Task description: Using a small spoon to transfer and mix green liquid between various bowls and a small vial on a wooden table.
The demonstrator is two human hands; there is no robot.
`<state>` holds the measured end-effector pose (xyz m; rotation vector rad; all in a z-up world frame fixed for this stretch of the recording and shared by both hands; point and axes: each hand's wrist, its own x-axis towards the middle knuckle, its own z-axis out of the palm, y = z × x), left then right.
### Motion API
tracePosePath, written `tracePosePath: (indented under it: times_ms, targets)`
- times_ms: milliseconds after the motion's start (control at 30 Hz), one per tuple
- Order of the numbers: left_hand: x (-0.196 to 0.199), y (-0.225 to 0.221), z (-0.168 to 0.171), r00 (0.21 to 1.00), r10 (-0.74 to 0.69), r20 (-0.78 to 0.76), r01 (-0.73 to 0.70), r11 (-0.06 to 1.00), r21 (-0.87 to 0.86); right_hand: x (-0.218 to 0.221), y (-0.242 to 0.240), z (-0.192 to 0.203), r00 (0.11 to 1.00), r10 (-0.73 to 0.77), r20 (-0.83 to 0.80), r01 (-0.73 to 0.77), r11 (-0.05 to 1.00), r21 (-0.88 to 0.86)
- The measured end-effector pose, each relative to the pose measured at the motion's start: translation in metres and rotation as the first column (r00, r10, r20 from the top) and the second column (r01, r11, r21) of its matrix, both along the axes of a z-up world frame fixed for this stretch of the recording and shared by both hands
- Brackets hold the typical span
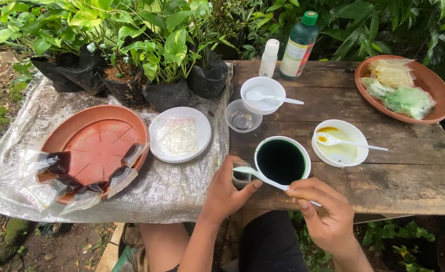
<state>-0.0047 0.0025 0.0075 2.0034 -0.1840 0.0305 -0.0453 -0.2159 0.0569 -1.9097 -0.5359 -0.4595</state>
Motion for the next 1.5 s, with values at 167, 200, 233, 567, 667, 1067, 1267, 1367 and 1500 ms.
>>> tracePosePath:
  times_ms: [167, 200, 233, 567, 667, 1067, 1267, 1367, 1500]
  targets:
    - [0.001, -0.001, 0.000, 1.000, -0.002, 0.010, 0.002, 1.000, -0.005, 0.003, -0.002, 0.000, 0.999, 0.041, -0.034, -0.041, 0.999, -0.002]
    - [0.001, 0.000, 0.001, 1.000, -0.002, 0.009, 0.002, 1.000, -0.005, 0.007, -0.009, -0.010, 0.999, 0.040, -0.035, -0.040, 0.999, -0.001]
    - [0.001, 0.000, 0.002, 1.000, -0.008, -0.025, 0.008, 1.000, 0.001, 0.011, -0.017, -0.022, 1.000, 0.020, -0.019, -0.020, 1.000, 0.016]
    - [0.001, -0.002, -0.012, 0.999, 0.033, 0.016, -0.031, 0.996, -0.084, 0.048, -0.048, -0.070, 0.944, -0.192, -0.268, 0.291, 0.868, 0.402]
    - [0.002, -0.001, -0.013, 0.999, 0.029, 0.025, -0.025, 0.992, -0.121, 0.049, -0.045, -0.075, 0.931, -0.213, -0.297, 0.321, 0.866, 0.384]
    - [0.001, -0.003, -0.015, 0.999, 0.025, 0.029, -0.021, 0.990, -0.140, 0.050, -0.049, -0.091, 0.910, -0.217, -0.354, 0.350, 0.859, 0.374]
    - [0.002, -0.004, -0.018, 0.999, 0.036, 0.031, -0.033, 0.994, -0.101, 0.050, -0.047, -0.085, 0.914, -0.215, -0.344, 0.338, 0.873, 0.353]
    - [0.004, -0.003, -0.021, 0.999, 0.032, 0.028, -0.029, 0.993, -0.115, 0.050, -0.045, -0.080, 0.915, -0.210, -0.344, 0.331, 0.879, 0.344]
    - [0.003, -0.004, -0.019, 0.999, 0.030, 0.025, -0.027, 0.993, -0.113, 0.050, -0.046, -0.080, 0.918, -0.209, -0.337, 0.326, 0.882, 0.340]
